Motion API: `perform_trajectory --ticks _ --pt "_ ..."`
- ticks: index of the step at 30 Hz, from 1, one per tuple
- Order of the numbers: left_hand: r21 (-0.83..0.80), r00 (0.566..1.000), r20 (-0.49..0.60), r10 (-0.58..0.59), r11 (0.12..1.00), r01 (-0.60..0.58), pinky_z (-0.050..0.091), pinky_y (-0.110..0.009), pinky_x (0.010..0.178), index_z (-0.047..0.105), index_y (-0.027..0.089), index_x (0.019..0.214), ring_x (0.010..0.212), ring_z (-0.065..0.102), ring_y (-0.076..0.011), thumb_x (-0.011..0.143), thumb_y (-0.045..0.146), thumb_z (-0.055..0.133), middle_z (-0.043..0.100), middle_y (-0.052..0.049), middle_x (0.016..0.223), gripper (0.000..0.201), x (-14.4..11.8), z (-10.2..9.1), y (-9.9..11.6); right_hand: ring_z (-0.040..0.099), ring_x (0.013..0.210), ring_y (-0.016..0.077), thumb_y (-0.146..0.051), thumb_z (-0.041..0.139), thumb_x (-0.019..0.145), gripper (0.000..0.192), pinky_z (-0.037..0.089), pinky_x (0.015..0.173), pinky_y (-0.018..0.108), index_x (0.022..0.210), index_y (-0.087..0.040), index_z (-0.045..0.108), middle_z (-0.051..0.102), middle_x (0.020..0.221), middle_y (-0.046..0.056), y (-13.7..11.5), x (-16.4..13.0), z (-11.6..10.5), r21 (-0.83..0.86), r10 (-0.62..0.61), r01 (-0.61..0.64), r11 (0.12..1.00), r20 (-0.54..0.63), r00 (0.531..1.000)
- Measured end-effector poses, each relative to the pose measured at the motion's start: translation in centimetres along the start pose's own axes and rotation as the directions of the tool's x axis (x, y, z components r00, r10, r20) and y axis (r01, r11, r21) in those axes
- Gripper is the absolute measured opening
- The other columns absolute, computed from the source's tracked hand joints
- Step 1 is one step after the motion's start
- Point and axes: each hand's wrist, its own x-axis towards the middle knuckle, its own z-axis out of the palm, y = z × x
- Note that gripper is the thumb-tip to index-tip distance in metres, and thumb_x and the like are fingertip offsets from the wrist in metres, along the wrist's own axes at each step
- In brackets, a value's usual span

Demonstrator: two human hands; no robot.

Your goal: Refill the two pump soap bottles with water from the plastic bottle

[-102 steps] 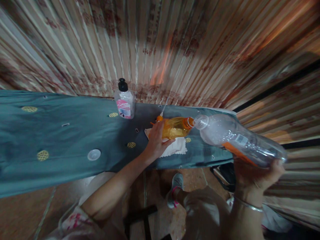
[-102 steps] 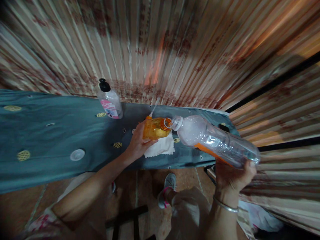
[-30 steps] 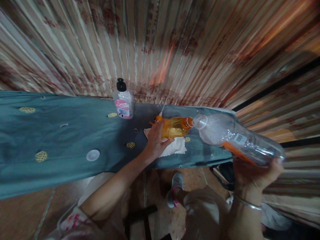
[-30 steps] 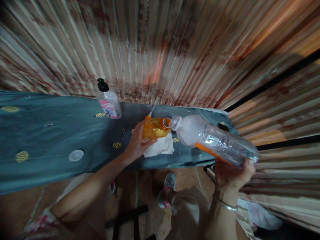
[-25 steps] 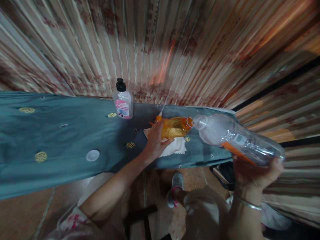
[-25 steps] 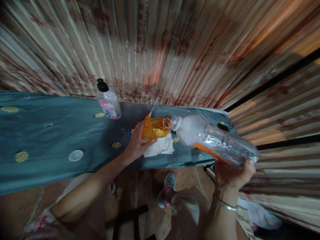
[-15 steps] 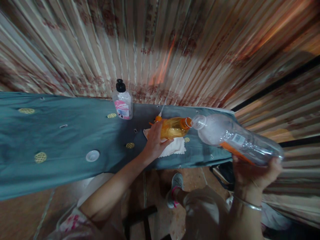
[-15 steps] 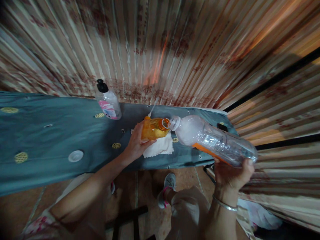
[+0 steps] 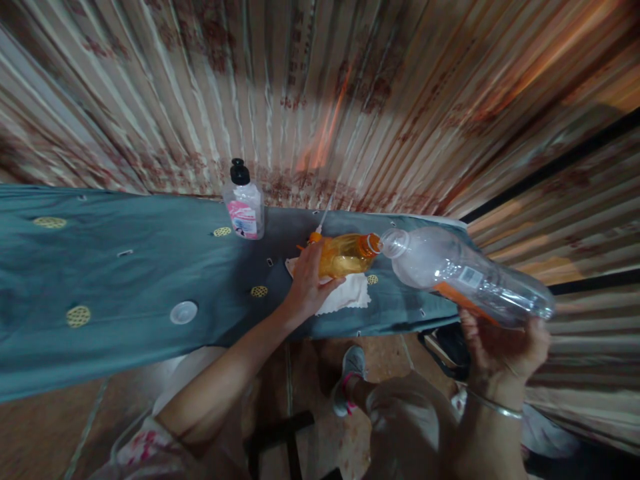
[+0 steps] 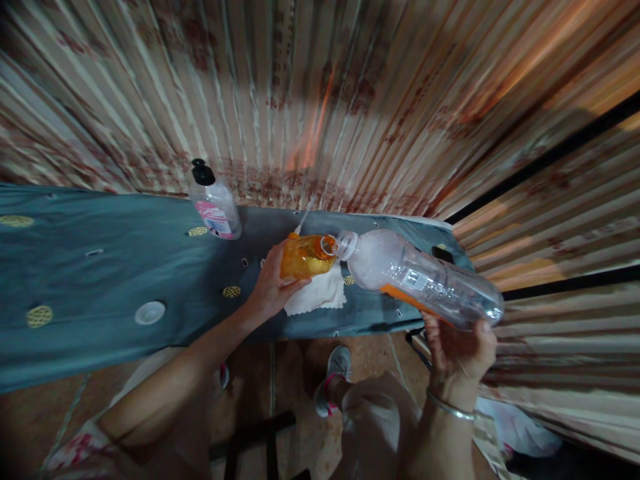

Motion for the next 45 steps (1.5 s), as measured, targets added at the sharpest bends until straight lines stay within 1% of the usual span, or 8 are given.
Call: perform_trajectory --ticks 6,11,16,26,31,35,39,45 --pt "0.006 1.0 -0.014 -0.019 1.0 0.019 0.039 -0.053 0.117 0.036 0.02 0.146 0.137 0.052 -0.034 0.084 0.052 0.075 0.055 -0.019 0.145 0.08 0.0 0.1 0.0 0.068 0.08 0.0201 -0.03 0.074 0.052 0.053 0.061 0.06 0.034 0.104 -0.021 0.069 0.073 0.089 0.0 0.1 0.1 -0.4 0.026 0.026 -0.026 0.999 -0.008 1.0" --pt "0.002 1.0 -0.002 -0.027 1.0 0.027 0.041 -0.052 0.115 0.038 0.02 0.147 0.135 0.052 -0.034 0.083 0.054 0.075 0.055 -0.018 0.143 0.081 0.1 0.1 0.0 0.068 0.078 0.0195 -0.025 0.071 0.049 0.054 0.059 0.06 0.032 0.103 -0.021 0.068 0.072 0.086 -0.001 -0.1 -0.1 0.1 0.019 0.017 -0.016 1.0 -0.026 1.0" --pt "-0.004 1.0 0.007 0.001 1.0 -0.001 0.041 -0.052 0.114 0.038 0.019 0.146 0.136 0.052 -0.0339 0.084 0.048 0.075 0.055 -0.018 0.143 0.077 0.0 0.1 0.2 0.068 0.075 0.0187 -0.025 0.071 0.049 0.053 0.059 0.057 0.029 0.102 -0.018 0.069 0.072 0.086 0.0 -0.2 -0.3 0.6 0.038 -0.011 0.012 0.999 -0.033 0.999" --pt "0.012 1.0 0.003 0.024 1.0 -0.024 0.042 -0.052 0.114 0.036 0.021 0.147 0.134 0.053 -0.0339 0.084 0.049 0.075 0.056 -0.018 0.142 0.079 0.0 0.2 0.0 0.07 0.085 0.0197 -0.028 0.076 0.053 0.056 0.061 0.057 0.028 0.107 -0.018 0.069 0.074 0.097 0.001 0.4 0.1 0.1 0.067 0.011 -0.011 0.998 0.003 1.0" --pt "0.012 0.998 -0.005 0.055 0.998 -0.055 0.041 -0.051 0.114 0.033 0.021 0.148 0.136 0.053 -0.0338 0.086 0.051 0.072 0.055 -0.018 0.143 0.079 -0.1 0.2 -0.2 0.069 0.091 0.0192 -0.031 0.083 0.053 0.066 0.061 0.06 0.026 0.115 -0.017 0.068 0.073 0.104 0.002 0.7 -0.1 0.8 0.116 0.006 -0.01 0.993 0.027 1.0" --pt "0.03 0.999 -0.004 0.035 0.999 -0.035 0.041 -0.052 0.115 0.032 0.022 0.149 0.137 0.052 -0.0338 0.087 0.052 0.072 0.054 -0.018 0.144 0.079 -0.1 0.2 0.0 0.069 0.091 0.0188 -0.035 0.09 0.048 0.073 0.061 0.06 0.027 0.115 -0.017 0.068 0.073 0.108 0.003 1.1 0.1 0.7 0.152 0.031 -0.039 0.988 0.049 0.998" --pt "0.024 1.0 0.011 0.027 0.999 -0.027 0.041 -0.051 0.114 0.033 0.022 0.149 0.136 0.052 -0.0336 0.086 0.05 0.073 0.055 -0.018 0.143 0.08 -0.1 0.2 0.1 0.069 0.095 0.0205 -0.035 0.09 0.05 0.074 0.063 0.062 0.029 0.117 -0.018 0.067 0.072 0.114 0.005 1.3 0.3 0.7 0.211 0.051 -0.064 0.975 0.066 0.997" --pt "0.004 0.999 -0.025 0.044 0.999 -0.044 0.04 -0.051 0.115 0.034 0.021 0.149 0.137 0.052 -0.0336 0.086 0.052 0.072 0.054 -0.019 0.144 0.08 -0.2 0.3 -0.1 0.07 0.1 0.0214 -0.037 0.089 0.055 0.076 0.064 0.062 0.03 0.125 -0.021 0.063 0.071 0.122 0.006 1.5 0.0 1.4 0.253 0.058 -0.084 0.964 0.108 0.992"
